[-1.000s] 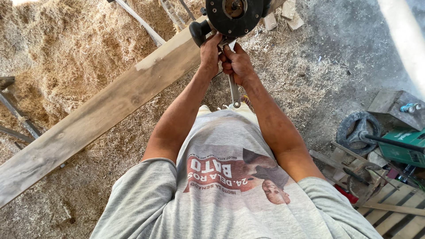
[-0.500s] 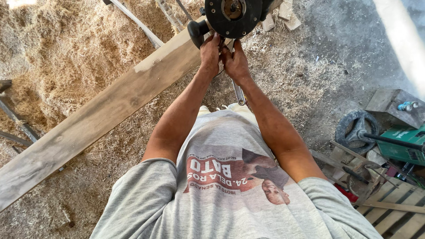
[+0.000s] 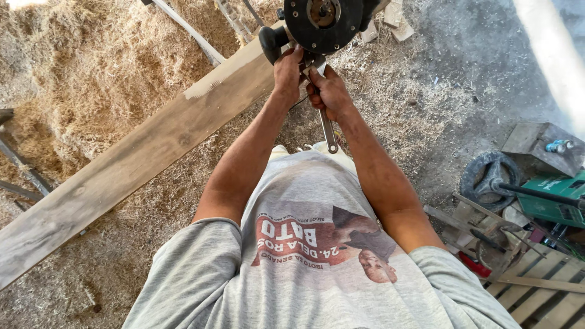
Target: The person routes the edge of a wooden plank with an electric router, moving it along the wood. They then set the router down, use a wrench to loosen and change the router bit, retrieve a red container of bits, and re-tighten the bit on the router.
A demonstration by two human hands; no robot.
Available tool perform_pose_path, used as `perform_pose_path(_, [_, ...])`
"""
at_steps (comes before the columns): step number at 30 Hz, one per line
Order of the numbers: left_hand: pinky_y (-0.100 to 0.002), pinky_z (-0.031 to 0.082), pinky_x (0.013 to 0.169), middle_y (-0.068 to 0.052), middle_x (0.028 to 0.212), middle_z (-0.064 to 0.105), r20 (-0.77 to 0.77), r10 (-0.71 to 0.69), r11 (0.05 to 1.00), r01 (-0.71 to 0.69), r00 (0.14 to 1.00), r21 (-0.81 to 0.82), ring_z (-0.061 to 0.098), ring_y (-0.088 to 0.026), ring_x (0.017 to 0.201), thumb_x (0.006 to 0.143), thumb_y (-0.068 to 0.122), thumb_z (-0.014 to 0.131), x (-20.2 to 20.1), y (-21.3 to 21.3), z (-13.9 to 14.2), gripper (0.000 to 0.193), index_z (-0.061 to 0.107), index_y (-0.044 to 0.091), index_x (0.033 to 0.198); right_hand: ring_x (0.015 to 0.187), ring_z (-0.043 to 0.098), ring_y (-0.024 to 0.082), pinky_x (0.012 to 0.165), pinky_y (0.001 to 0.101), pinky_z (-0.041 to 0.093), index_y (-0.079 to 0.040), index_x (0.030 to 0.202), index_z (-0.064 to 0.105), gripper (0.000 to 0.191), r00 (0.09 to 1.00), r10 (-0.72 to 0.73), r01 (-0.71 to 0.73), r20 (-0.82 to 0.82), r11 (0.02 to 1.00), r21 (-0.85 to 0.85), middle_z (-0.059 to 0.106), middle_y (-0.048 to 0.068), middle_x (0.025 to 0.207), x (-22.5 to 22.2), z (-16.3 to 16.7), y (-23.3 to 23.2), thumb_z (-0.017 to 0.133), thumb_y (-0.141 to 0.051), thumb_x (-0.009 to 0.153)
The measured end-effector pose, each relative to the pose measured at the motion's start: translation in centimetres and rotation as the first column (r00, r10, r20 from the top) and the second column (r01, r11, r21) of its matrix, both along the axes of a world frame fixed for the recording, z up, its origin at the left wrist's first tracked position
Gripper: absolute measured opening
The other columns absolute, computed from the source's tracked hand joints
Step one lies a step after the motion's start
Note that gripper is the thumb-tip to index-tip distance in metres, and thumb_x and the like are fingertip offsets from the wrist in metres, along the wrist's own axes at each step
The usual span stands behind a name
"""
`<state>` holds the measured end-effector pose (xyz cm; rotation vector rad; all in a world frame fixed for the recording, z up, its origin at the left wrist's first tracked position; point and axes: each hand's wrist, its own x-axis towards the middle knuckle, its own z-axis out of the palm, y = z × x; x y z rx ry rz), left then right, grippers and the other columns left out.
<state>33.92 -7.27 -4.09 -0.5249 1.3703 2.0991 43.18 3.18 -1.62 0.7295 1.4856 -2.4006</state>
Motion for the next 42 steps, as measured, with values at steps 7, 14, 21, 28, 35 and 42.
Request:
perform_pose_path(7, [-0.036,0.050,0.068,-0.008,0.100,0.069,-0.011,-0.012,1.000,0.012,1.000,-0.016,0.060,-0.018,0.086,0.094,0.036,0.067,0.1,-0.4,-0.5,0.052,0.063,0.002,0.133,0.052,0.052,0.012,0.044,0.0251,0.040,-0.006,0.116,0.051,0.028,0.997,-0.020,0.016,-0.074,0.998,-0.062,0.060,0.006,0.076,-0.2,-1.3,-0.5,0.051,-0.033,0.108])
perform_pose_path(14, [-0.036,0.054,0.070,-0.011,0.103,0.069,-0.020,-0.018,1.000,0.018,1.000,0.020,0.064,-0.018,0.083,0.097,0.038,0.066,0.4,-0.5,0.1,0.053,0.063,0.000,0.134,0.048,0.055,0.013,0.041,0.0257,0.041,-0.001,0.112,0.057,0.043,0.998,-0.055,0.053,0.006,0.987,0.151,0.064,0.010,0.074,-0.4,-0.9,-0.7,0.059,-0.044,0.107])
perform_pose_path(21, [-0.042,0.066,0.070,-0.011,0.110,0.069,0.031,-0.029,1.000,0.029,0.999,-0.005,0.071,-0.023,0.087,0.095,0.037,0.062,0.1,-0.5,0.6,0.050,0.060,0.003,0.133,0.052,0.060,0.013,0.045,0.0264,0.048,-0.008,0.125,0.054,0.040,0.994,-0.016,0.018,-0.109,1.000,0.016,0.075,0.012,0.089,-0.3,-1.3,-0.4,0.063,-0.035,0.097])
perform_pose_path(28, [-0.036,0.062,0.065,-0.013,0.111,0.070,-0.033,-0.033,0.999,0.033,0.999,-0.005,0.068,-0.023,0.091,0.098,0.035,0.064,0.1,-0.7,-0.2,0.051,0.062,0.000,0.135,0.051,0.060,0.016,0.047,0.0281,0.049,-0.001,0.118,0.056,0.032,0.999,-0.047,0.047,0.000,0.995,0.087,0.072,0.016,0.086,-0.6,-1.1,-0.6,0.055,-0.032,0.112])
perform_pose_path(35, [-0.034,0.056,0.057,-0.012,0.103,0.071,-0.008,-0.022,1.000,0.023,1.000,0.010,0.066,-0.021,0.079,0.097,0.032,0.064,0.0,-1.0,0.2,0.049,0.062,0.000,0.134,0.057,0.065,0.018,0.052,0.0305,0.054,-0.005,0.119,0.054,0.031,0.994,0.005,-0.016,-0.107,0.994,-0.108,0.073,0.016,0.091,-0.5,-0.9,-0.6,0.063,-0.028,0.101])
perform_pose_path(42, [-0.033,0.048,0.052,-0.015,0.102,0.065,-0.056,-0.077,0.997,0.077,0.995,0.002,0.057,-0.021,0.073,0.101,0.034,0.063,0.1,-1.2,-0.1,0.048,0.067,-0.001,0.133,0.054,0.062,0.017,0.046,0.0268,0.049,-0.001,0.118,0.056,0.037,0.999,0.011,-0.010,-0.053,0.999,0.034,0.071,0.015,0.085,-0.6,-0.6,-0.5,0.061,-0.035,0.106])
